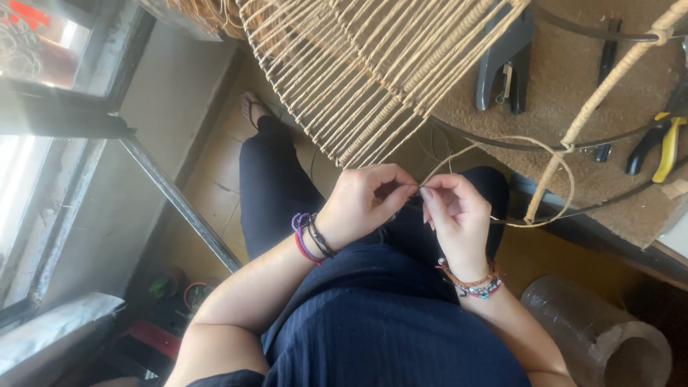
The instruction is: Weaving and securing wicker or wooden strips to a frame to create a lamp shade using a stapler and pliers.
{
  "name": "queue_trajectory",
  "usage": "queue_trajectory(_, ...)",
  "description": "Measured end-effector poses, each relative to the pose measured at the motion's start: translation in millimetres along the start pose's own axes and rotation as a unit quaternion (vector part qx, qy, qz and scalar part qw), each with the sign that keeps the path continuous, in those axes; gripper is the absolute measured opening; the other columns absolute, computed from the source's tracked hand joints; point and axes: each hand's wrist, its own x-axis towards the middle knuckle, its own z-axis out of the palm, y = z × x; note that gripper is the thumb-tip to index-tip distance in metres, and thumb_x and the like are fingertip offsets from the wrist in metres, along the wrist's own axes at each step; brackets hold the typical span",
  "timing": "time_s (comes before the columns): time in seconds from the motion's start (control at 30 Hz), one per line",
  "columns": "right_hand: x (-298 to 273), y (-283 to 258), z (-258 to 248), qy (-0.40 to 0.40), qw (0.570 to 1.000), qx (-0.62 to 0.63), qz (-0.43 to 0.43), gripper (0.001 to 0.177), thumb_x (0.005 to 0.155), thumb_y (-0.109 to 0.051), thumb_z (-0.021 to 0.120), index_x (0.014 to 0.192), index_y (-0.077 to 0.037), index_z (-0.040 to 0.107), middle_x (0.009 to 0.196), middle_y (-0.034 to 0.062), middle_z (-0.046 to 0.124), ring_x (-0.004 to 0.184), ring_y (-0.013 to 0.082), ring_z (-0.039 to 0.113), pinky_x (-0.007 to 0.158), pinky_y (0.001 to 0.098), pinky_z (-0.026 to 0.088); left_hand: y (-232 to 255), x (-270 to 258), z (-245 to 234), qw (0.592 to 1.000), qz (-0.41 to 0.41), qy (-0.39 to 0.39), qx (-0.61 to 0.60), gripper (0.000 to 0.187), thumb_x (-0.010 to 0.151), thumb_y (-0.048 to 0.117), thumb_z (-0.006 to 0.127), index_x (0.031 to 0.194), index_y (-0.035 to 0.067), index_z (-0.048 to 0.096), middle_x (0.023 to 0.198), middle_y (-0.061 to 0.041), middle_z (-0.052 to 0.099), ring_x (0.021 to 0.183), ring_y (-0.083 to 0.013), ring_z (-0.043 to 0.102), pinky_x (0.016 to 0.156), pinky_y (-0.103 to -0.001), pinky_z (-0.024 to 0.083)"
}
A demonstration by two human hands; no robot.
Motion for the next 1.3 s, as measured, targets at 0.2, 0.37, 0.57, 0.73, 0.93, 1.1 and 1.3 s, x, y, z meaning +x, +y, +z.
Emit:
queue_trajectory(0.2,3.5,1.6,2.5,-0.005,0.994,0.098,0.057,0.005,0.101,0.004,0.062,0.101,0.003,0.066,0.075,0.0109,0.059,0.057,0.0094,0.062,0.044,0.0205,0.049,-5.8,5.1,-1.1,0.999,-0.025,-0.021,-0.005,0.009,0.094,0.01,0.067,0.093,0.005,0.075,0.07,-0.011,0.07,0.065,-0.0251,0.073,0.055,-0.031,0.058)
queue_trajectory(0.37,4.7,16.8,2.5,-0.02,0.985,0.157,0.067,0.008,0.1,0.004,0.061,0.1,0.007,0.069,0.09,0.0146,0.065,0.056,0.0071,0.058,0.045,0.0196,0.047,-18.1,4.0,2.8,0.999,-0.025,-0.002,-0.03,0.008,0.092,0.014,0.071,0.091,0.008,0.076,0.081,-0.011,0.073,0.07,-0.0255,0.073,0.056,-0.031,0.058)
queue_trajectory(0.57,7.5,18.4,-2.5,-0.032,0.99,0.128,0.05,0.009,0.1,0.005,0.062,0.094,0.007,0.068,0.097,0.0181,0.068,0.06,0.0119,0.064,0.046,0.0224,0.05,-13.8,2.4,2.0,0.999,-0.019,0.036,-0.032,0.012,0.091,0.019,0.075,0.089,0.007,0.077,0.091,-0.01,0.071,0.077,-0.022,0.071,0.061,-0.03,0.059)
queue_trajectory(0.73,7.1,17.9,-7.9,-0.045,0.994,0.095,0.042,0.009,0.098,0.007,0.063,0.091,0.009,0.067,0.096,0.021,0.067,0.063,0.0173,0.067,0.049,0.0261,0.053,-11.6,2.6,-0.4,0.999,-0.003,0.037,-0.009,0.013,0.09,0.018,0.075,0.088,0.005,0.076,0.095,-0.012,0.07,0.075,-0.0241,0.07,0.058,-0.031,0.059)
queue_trajectory(0.93,7.8,13.9,-8.2,-0.047,0.997,0.062,0.008,0.009,0.097,0.009,0.063,0.089,0.01,0.067,0.091,0.0203,0.065,0.062,0.0181,0.067,0.049,0.0268,0.053,-1.2,2.2,0.8,0.998,0.009,0.047,0.032,0.013,0.091,0.016,0.074,0.088,0.003,0.076,0.094,-0.014,0.07,0.068,-0.0234,0.07,0.053,-0.029,0.058)
queue_trajectory(1.1,8.4,5.8,-6.4,-0.041,0.999,0.011,-0.018,0.01,0.098,0.009,0.063,0.089,0.01,0.066,0.09,0.0199,0.064,0.062,0.0184,0.067,0.048,0.027,0.054,9.3,1.6,0.8,0.994,0.01,0.073,0.076,0.013,0.091,0.013,0.074,0.085,0.001,0.076,0.092,-0.015,0.072,0.064,-0.0231,0.07,0.049,-0.027,0.057)
queue_trajectory(1.3,9.8,12.1,-7.3,-0.078,0.995,0.064,0.014,0.014,0.1,0.003,0.061,0.088,0.008,0.064,0.082,0.0176,0.062,0.06,0.0195,0.067,0.048,0.0291,0.055,5.6,-2.0,4.3,0.984,0.079,0.125,0.101,0.009,0.092,0.012,0.074,0.093,0.003,0.075,0.095,-0.012,0.071,0.074,-0.0289,0.073,0.056,-0.031,0.06)
